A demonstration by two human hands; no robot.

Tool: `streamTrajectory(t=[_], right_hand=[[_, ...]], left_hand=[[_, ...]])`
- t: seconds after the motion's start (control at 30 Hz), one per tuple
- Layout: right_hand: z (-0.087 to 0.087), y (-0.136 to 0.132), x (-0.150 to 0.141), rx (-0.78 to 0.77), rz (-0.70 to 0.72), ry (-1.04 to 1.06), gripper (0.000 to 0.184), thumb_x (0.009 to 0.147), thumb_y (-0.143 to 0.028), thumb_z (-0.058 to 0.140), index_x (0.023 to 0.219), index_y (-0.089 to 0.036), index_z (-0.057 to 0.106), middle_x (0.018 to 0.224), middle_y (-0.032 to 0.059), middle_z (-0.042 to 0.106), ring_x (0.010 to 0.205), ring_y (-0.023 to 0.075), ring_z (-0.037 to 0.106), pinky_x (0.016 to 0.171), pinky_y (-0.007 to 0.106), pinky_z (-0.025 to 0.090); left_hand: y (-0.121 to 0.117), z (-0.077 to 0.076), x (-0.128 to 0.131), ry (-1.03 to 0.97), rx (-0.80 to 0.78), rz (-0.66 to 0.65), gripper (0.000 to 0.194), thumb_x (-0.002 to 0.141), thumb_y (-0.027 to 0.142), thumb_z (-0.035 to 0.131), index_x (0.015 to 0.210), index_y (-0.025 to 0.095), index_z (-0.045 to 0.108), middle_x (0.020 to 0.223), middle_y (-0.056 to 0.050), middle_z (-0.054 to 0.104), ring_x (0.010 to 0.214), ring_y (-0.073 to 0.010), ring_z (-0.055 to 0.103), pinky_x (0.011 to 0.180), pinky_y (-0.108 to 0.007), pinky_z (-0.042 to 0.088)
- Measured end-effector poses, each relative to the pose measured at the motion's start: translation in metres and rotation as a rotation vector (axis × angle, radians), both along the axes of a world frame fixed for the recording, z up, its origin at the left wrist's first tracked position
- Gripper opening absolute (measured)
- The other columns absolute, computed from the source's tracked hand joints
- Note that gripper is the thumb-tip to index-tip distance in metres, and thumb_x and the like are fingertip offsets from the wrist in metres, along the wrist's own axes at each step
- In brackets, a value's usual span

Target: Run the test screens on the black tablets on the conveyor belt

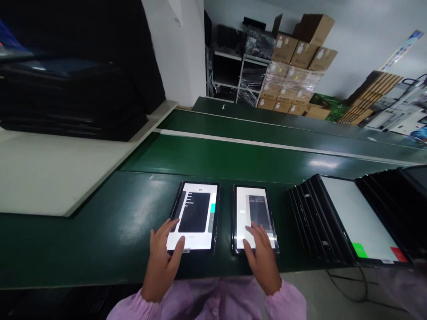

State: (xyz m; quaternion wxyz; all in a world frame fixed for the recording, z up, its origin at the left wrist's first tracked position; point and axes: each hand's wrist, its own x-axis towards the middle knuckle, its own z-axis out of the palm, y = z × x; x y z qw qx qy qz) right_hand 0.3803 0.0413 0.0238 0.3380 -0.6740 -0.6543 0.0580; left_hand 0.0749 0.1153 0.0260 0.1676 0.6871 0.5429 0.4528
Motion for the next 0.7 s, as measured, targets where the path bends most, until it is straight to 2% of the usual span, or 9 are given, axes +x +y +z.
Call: streamTrajectory(t=[0.07,0.2,0.3,0.43,0.53,0.7], right_hand=[[0.002,0.001,-0.003,0.012,0.009,0.011,0.038,0.108,-0.042,0.049,0.140,-0.027,0.062,0.150,0.0086,0.059,0.147,0.0333,0.047,0.114,0.060,0.050],[0.003,0.003,0.008,0.080,-0.160,0.026,0.040,0.108,-0.044,0.048,0.140,-0.023,0.060,0.146,0.0136,0.061,0.144,0.0347,0.050,0.117,0.066,0.044],[0.004,0.003,0.006,0.035,-0.084,0.012,0.040,0.108,-0.043,0.049,0.141,-0.024,0.060,0.148,0.0130,0.059,0.145,0.0341,0.049,0.118,0.064,0.044],[0.006,0.000,-0.008,-0.008,0.040,0.027,0.038,0.109,-0.041,0.049,0.142,-0.026,0.060,0.152,0.0093,0.057,0.150,0.0320,0.043,0.120,0.061,0.044],[0.005,-0.001,-0.007,-0.007,0.003,0.056,0.039,0.109,-0.044,0.049,0.142,-0.027,0.061,0.152,0.0090,0.057,0.149,0.0333,0.044,0.117,0.063,0.047],[0.005,-0.006,0.012,-0.002,-0.099,0.126,0.043,0.107,-0.050,0.050,0.141,-0.027,0.062,0.150,0.0100,0.059,0.147,0.0353,0.047,0.114,0.064,0.048]], left_hand=[[-0.001,0.002,0.001,0.002,-0.002,-0.004,0.043,0.102,0.040,0.051,0.143,0.026,0.051,0.147,-0.012,0.059,0.147,-0.0328,0.046,0.130,-0.063,0.013],[-0.003,0.003,-0.002,0.016,-0.015,-0.013,0.040,0.102,0.040,0.051,0.141,0.028,0.054,0.143,-0.009,0.062,0.145,-0.0309,0.048,0.131,-0.062,0.011],[-0.003,0.002,-0.002,0.058,-0.049,-0.044,0.039,0.104,0.039,0.048,0.142,0.031,0.054,0.144,-0.007,0.063,0.144,-0.0294,0.050,0.130,-0.064,0.009],[0.000,0.004,0.004,0.141,-0.069,-0.085,0.041,0.104,0.039,0.048,0.143,0.032,0.053,0.145,-0.006,0.063,0.148,-0.0300,0.045,0.129,-0.068,0.009],[0.003,0.008,0.008,0.196,-0.060,-0.115,0.041,0.103,0.038,0.049,0.143,0.030,0.053,0.144,-0.007,0.064,0.149,-0.0307,0.044,0.128,-0.069,0.010],[0.009,0.006,0.008,0.279,0.008,-0.127,0.041,0.102,0.036,0.050,0.142,0.027,0.054,0.141,-0.008,0.067,0.148,-0.0322,0.044,0.128,-0.069,0.012]])
